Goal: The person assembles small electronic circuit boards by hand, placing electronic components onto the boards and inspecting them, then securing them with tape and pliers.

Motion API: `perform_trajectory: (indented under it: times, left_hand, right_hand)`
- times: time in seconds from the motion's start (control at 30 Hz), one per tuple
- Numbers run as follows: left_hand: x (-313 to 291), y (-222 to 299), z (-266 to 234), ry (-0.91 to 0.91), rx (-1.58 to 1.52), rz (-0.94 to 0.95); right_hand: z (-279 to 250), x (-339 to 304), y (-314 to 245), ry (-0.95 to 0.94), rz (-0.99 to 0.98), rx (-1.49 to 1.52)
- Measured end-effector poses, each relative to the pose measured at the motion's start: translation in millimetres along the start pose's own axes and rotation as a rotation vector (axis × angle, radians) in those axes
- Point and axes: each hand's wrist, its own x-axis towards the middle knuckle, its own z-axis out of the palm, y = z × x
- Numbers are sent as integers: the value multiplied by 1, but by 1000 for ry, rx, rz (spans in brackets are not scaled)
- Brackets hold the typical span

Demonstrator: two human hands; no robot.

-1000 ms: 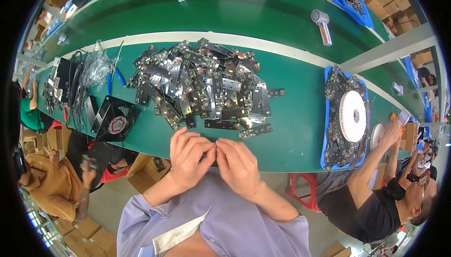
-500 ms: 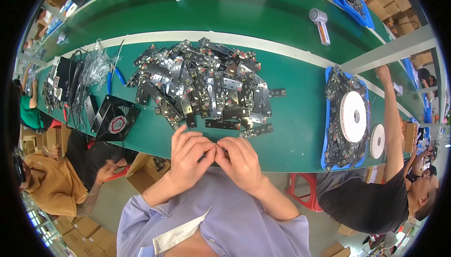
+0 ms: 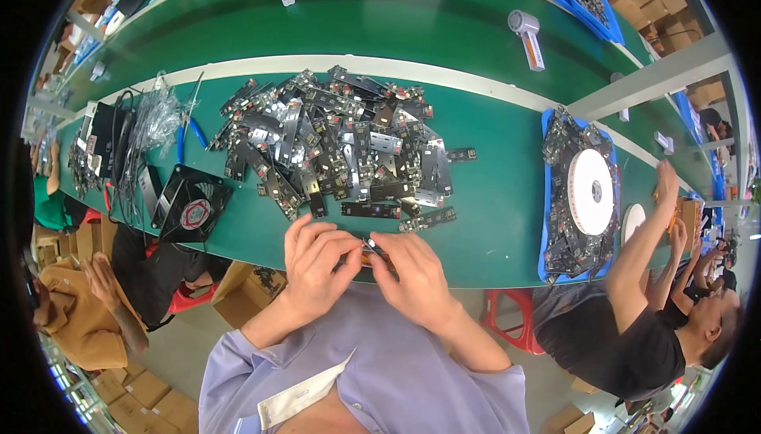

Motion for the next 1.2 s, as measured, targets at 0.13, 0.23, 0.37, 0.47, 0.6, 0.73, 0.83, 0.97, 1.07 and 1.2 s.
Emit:
perform_trajectory:
  times: [0.13,0.23,0.37,0.47,0.6,0.73,0.83,0.97,1.07,1.2]
  left_hand:
    - [2,0,-9,-46,-31,17]
    - [-2,-7,-12,-104,-21,71]
    - [-3,-10,-11,-100,1,85]
    - [-3,-15,-12,-129,-27,111]
    - [-5,-25,-19,-175,-122,180]
    - [-3,-31,-23,-190,-145,238]
    - [-3,-35,-24,-200,-129,296]
    - [-3,-40,-28,-275,-64,383]
    - [-4,-42,-28,-303,-14,430]
    - [-6,-49,-27,-291,24,504]
  right_hand:
    - [-2,-7,7,-19,42,51]
    - [-6,-5,6,-39,20,76]
    - [-7,-11,1,-56,52,121]
    - [-5,-15,1,-25,137,201]
    - [-8,-15,-4,-50,151,256]
    - [-11,-17,-5,-69,293,262]
    - [-11,-16,-3,-90,279,255]
    - [-12,-15,-7,-103,298,255]
    - [-14,-14,-7,-100,111,53]
    - [-13,-14,-5,-88,4,-33]
